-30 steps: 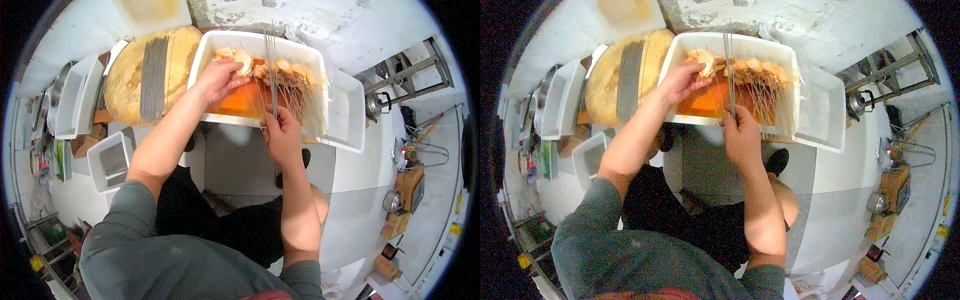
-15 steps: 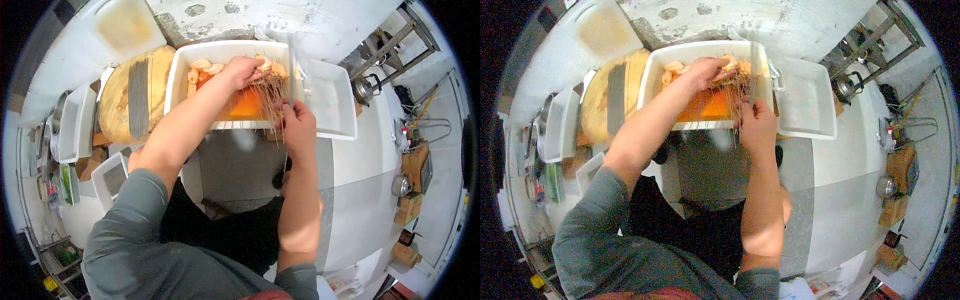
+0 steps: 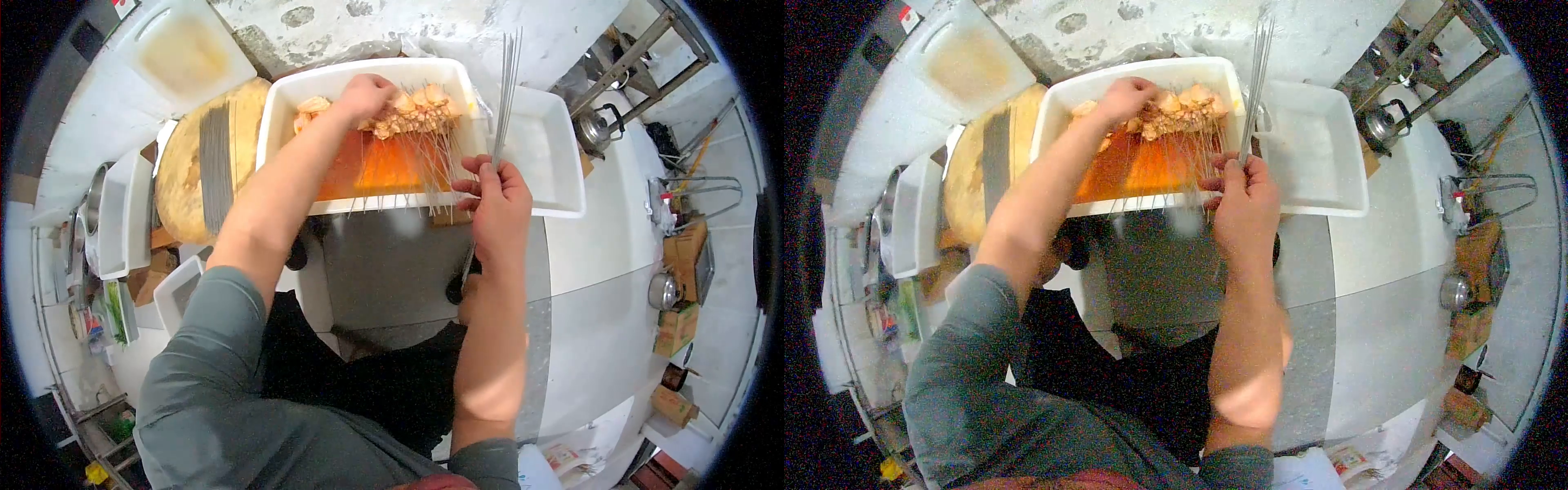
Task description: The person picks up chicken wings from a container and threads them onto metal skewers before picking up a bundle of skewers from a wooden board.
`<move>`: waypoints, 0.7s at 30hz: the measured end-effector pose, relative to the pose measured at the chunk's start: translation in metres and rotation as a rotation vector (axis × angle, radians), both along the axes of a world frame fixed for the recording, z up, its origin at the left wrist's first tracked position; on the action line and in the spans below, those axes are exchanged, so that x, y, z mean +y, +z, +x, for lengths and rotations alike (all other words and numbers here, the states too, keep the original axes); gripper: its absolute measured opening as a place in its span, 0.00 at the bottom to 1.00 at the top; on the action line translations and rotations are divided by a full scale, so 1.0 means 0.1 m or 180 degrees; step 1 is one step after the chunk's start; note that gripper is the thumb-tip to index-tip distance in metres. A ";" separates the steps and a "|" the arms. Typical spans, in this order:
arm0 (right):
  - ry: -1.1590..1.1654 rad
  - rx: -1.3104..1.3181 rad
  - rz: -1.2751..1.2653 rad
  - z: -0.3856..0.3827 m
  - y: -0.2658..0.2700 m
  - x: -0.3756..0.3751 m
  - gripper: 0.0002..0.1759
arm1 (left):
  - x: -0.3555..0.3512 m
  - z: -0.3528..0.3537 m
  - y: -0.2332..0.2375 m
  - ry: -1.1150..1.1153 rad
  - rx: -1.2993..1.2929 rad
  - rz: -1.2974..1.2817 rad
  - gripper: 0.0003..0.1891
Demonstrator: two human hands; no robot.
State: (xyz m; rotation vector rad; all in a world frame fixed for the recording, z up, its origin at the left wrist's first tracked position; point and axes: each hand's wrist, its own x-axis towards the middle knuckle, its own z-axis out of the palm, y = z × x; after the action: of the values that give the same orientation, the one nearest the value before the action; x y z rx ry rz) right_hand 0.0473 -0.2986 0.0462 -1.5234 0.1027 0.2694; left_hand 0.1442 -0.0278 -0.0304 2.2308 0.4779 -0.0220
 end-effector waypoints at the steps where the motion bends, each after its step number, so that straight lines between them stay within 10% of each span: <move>1: 0.0043 0.0001 -0.0276 -0.04 0.08 -0.03 0.11 | 0.10 -0.14 0.07 0.0224 -0.0011 -0.0338 0.19; 11: -0.0378 -0.0265 0.0036 -0.09 0.06 -0.10 0.11 | 0.71 -0.85 -0.48 -0.1089 0.1623 0.2805 0.23; 21: -0.0091 -0.0338 -0.0027 -0.14 -0.02 -0.02 0.12 | 0.65 -0.89 -0.54 -0.0829 0.1622 0.2060 0.18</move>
State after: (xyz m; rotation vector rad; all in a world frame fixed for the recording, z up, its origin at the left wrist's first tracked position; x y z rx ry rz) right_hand 0.0334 -0.3010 0.0440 -1.5407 0.0415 0.1653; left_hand 0.0548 0.0368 -0.0842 2.9196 0.5061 -0.6702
